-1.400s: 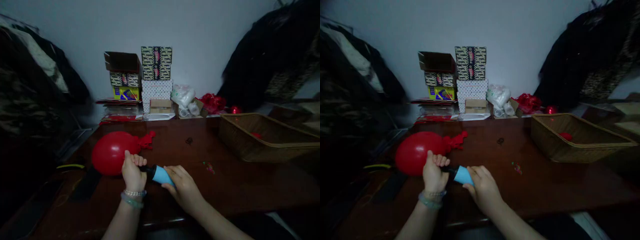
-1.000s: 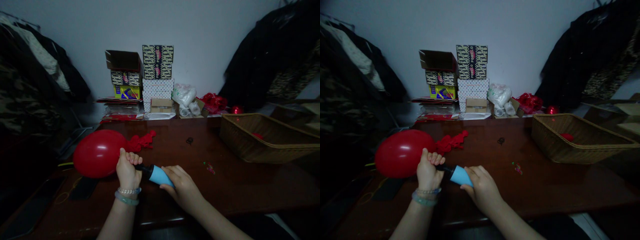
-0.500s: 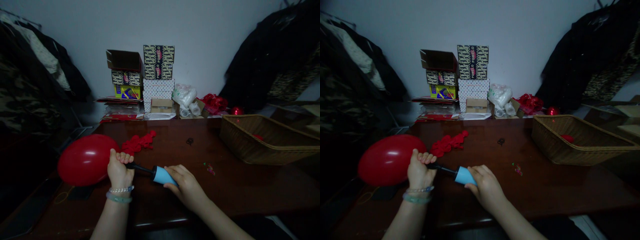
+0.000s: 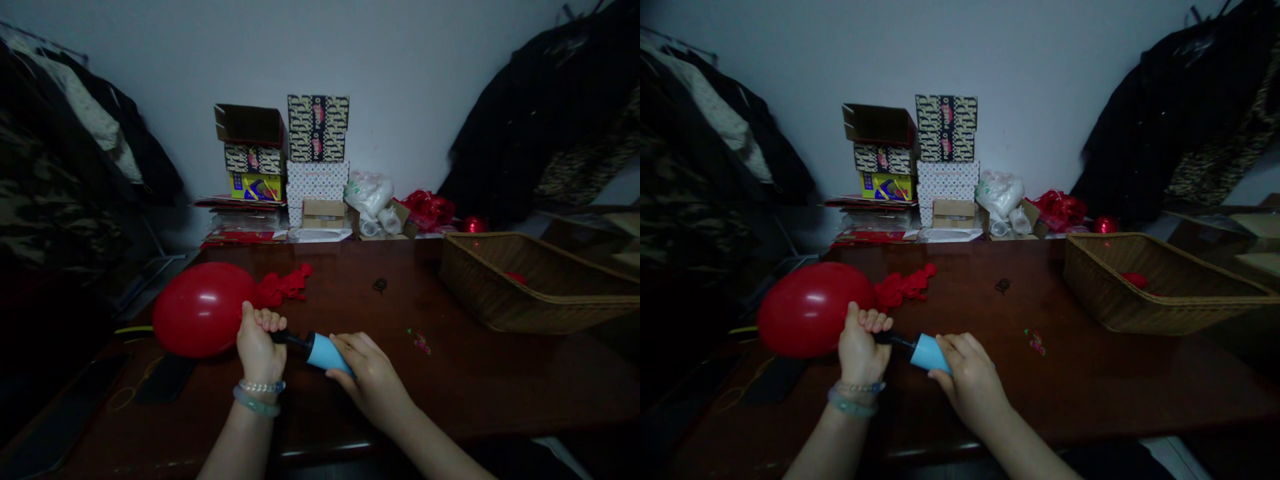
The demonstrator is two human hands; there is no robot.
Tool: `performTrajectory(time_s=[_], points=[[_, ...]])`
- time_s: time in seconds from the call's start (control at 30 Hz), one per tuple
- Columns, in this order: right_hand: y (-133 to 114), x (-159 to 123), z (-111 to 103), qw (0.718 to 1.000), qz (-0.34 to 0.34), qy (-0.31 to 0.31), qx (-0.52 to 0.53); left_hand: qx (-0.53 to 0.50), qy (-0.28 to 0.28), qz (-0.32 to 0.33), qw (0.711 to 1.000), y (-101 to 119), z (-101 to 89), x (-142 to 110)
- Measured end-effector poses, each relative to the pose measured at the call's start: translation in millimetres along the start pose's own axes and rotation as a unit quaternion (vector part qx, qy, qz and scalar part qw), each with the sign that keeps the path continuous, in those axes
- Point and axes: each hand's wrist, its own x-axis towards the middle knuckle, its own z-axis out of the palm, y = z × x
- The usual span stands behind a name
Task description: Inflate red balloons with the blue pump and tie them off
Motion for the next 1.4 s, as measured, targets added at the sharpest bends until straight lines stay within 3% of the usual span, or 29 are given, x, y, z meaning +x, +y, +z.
performTrajectory(time_s=[0.3, 0.87, 1.4], points=[[-2, -1, 4, 1.000, 0.000, 0.003, 0.013, 0.016, -0.007, -0.008, 1.000, -11, 2.7, -9], [0, 2, -13, 1.000, -0.018, -0.019, 0.002, -0.020, 0.029, 0.008, 0.999, 31, -6.5, 20], [0, -1, -6, 1.000, 0.004, 0.008, -0.017, -0.004, 0.005, -0.011, 1.000, -7, 2.9, -3]])
